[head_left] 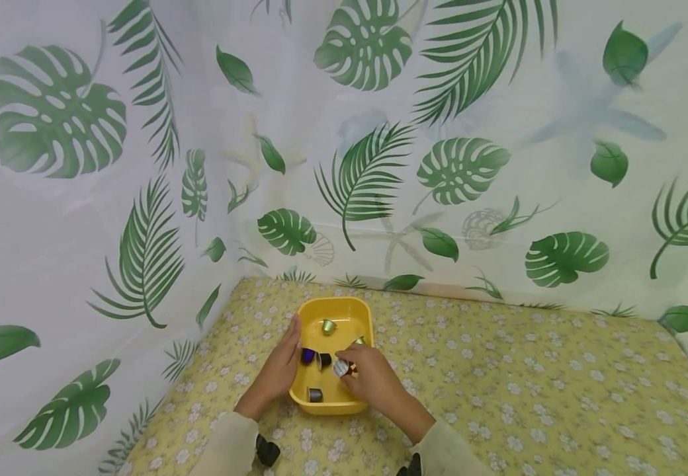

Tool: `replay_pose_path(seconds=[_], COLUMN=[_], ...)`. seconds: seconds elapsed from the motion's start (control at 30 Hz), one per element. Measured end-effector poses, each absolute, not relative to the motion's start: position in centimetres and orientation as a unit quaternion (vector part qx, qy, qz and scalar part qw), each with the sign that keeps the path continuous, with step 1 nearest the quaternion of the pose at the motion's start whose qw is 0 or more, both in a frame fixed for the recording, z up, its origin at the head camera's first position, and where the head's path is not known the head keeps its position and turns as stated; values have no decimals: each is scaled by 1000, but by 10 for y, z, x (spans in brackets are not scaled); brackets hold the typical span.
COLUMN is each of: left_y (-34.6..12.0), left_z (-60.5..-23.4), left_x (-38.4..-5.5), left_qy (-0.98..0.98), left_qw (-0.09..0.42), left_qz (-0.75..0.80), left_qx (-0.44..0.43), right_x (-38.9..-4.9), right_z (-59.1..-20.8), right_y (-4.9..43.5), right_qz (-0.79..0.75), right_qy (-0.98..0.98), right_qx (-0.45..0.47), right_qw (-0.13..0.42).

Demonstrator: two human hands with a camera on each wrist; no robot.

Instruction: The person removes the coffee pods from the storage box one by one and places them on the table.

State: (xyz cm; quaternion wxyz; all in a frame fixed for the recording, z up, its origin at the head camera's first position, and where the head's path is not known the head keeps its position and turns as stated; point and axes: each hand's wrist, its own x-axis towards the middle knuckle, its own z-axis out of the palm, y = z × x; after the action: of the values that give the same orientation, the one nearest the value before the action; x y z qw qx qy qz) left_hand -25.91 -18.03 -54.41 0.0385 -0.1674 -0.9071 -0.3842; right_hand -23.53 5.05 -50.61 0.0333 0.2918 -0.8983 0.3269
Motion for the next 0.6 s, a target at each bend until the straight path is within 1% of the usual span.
replay_pose_path(seconds=[0.33,0.5,0.6], left_y=[-183,-182,-180], left_z=[-546,-546,-546], left_x=[-257,-258,-259], left_qy=[-904,-905,-903], left_qw=[46,39,37], left_qz=[-385,-388,-392], left_qx=[-179,-173,-169], right_x=[-228,-226,-226], right_z=[-499,-497,-496], right_y=[68,75,80], right_qz=[331,338,342], right_qy=[-902,-905,-904], right_qx=[272,249,244], right_qw=[57,67,84])
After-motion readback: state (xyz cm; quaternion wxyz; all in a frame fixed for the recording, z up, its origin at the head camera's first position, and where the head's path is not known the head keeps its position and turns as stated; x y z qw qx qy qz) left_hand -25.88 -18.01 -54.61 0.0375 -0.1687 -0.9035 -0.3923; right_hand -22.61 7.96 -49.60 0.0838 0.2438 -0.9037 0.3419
